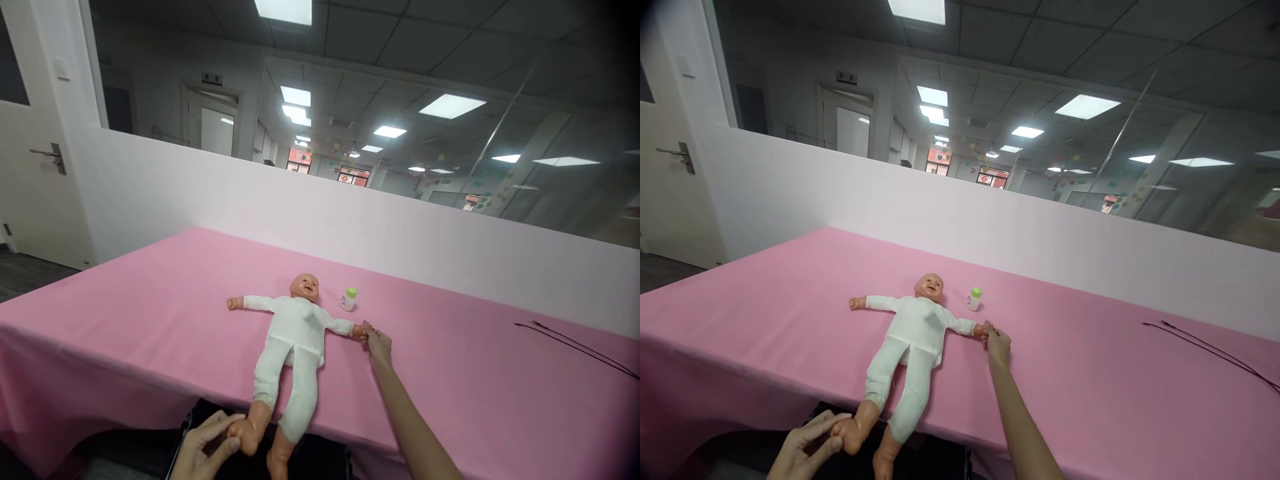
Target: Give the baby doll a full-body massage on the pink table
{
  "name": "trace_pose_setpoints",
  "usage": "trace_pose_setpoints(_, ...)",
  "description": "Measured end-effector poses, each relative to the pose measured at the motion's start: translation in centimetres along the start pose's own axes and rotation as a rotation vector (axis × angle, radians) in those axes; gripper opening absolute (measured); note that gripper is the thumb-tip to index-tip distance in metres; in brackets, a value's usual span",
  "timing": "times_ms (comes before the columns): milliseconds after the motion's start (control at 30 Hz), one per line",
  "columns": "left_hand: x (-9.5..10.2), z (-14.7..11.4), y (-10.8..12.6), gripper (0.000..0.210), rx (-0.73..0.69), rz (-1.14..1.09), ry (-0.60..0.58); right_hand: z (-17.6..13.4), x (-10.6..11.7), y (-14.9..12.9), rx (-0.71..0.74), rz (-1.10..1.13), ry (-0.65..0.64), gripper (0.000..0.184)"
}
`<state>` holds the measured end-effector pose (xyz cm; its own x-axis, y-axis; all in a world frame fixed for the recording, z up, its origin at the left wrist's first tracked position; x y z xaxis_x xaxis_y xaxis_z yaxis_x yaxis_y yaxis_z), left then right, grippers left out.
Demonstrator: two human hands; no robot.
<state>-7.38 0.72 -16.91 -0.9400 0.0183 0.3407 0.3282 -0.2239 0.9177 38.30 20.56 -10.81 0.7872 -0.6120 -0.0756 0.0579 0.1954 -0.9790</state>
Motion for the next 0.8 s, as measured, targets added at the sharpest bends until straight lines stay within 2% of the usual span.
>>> trace_pose_setpoints(100,1.0,2.3,3.0,0.037,-0.017,-0.028,0.056,-1.1,-1.7,-4.4,0.064,0.103,-0.023,0.051)
trace_pose_setpoints(200,1.3,7.4,6.7,0.037,-0.061,-0.121,0.135,-4.0,-5.3,-8.7,0.178,0.091,-0.202,0.048)
trace_pose_setpoints(267,0.4,11.5,8.2,0.036,-0.084,-0.176,0.168,-7.2,-8.3,-9.6,0.246,0.001,-0.390,0.045)
trace_pose_setpoints(333,-1.1,15.2,8.7,0.038,-0.090,-0.223,0.171,-10.8,-10.9,-9.2,0.353,-0.123,-0.573,0.041)
trace_pose_setpoints(433,-2.6,18.4,8.3,0.045,-0.059,-0.280,0.202,-13.5,-12.3,-8.1,0.465,-0.253,-0.652,0.038)
trace_pose_setpoints(500,-2.5,18.0,7.9,0.045,-0.045,-0.285,0.208,-12.5,-11.8,-8.0,0.413,-0.235,-0.632,0.039)
trace_pose_setpoints(567,-1.5,15.8,7.7,0.043,-0.067,-0.250,0.196,-9.8,-10.2,-8.3,0.293,-0.144,-0.568,0.044)
trace_pose_setpoints(700,1.2,8.0,6.0,0.034,-0.093,-0.079,0.200,-2.9,-4.7,-8.0,0.128,0.064,-0.250,0.051)
trace_pose_setpoints(800,0.6,2.3,3.4,0.031,-0.088,-0.020,0.175,-0.5,-1.3,-4.3,0.002,0.118,-0.032,0.049)
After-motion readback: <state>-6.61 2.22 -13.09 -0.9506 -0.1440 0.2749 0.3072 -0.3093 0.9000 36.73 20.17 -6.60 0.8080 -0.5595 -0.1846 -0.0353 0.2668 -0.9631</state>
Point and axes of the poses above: each hand's wrist, its own z-axis towards the middle knuckle, its own x-axis out of the back of the hand, y = z × x, the point moved 7 cm from there along z, towards the middle knuckle, and after that the axes turned 13 degrees about z, right-handed, at the moved point
